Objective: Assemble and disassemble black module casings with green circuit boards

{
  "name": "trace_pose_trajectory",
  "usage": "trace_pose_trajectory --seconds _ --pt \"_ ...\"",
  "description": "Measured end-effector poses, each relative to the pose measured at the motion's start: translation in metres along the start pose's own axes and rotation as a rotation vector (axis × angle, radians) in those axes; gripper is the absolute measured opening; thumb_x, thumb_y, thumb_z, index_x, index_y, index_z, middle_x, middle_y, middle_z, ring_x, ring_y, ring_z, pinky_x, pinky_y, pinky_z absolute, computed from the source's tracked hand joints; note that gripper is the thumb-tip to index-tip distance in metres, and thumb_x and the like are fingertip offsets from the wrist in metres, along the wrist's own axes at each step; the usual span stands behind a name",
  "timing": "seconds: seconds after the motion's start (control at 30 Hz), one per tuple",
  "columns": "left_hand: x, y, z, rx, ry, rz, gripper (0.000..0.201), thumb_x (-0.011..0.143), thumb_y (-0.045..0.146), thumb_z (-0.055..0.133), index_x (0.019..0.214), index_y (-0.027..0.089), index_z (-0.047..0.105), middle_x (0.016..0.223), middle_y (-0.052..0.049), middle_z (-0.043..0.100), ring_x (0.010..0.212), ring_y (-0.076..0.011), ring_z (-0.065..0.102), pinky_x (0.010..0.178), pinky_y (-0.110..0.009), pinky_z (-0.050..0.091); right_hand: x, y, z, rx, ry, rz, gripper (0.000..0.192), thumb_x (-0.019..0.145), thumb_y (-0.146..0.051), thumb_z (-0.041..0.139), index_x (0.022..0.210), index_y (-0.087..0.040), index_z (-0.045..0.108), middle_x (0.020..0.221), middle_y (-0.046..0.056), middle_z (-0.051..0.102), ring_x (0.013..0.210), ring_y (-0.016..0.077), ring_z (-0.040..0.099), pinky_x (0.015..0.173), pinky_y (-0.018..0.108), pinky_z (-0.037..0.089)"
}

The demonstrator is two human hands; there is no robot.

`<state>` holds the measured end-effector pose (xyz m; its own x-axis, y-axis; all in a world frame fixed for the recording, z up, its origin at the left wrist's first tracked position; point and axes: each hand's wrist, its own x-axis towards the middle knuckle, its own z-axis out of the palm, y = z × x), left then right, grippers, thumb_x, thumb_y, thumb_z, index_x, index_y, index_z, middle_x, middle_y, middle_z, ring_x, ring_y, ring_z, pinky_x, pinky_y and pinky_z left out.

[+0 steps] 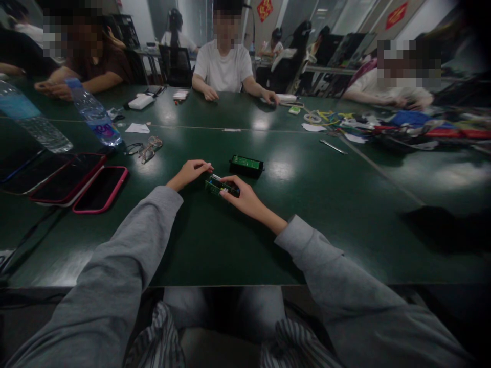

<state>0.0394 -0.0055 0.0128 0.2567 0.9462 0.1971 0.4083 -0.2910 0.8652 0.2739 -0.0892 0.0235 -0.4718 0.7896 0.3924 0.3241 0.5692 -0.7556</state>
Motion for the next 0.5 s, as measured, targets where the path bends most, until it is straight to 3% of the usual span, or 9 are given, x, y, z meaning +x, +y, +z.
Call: trace_pose_trajectory --seconds 0.5 --pt "0.0016 -0.004 -0.0001 0.029 -0.001 0.019 0.044 0.085 0.057 0.057 0.091 0.018 0.075 0.094 -0.009 0.076 0.093 -0.0199 0.069 0.092 -0.036 0.049 -0.001 -0.0032 -0.0011 0.022 -0.035 0.015 0.035 0.09 -0.036 0.062 0.121 -0.022 0.056 0.116 0.008 0.064 0.105 0.0212 0.062 0.091 0.041 0.051"
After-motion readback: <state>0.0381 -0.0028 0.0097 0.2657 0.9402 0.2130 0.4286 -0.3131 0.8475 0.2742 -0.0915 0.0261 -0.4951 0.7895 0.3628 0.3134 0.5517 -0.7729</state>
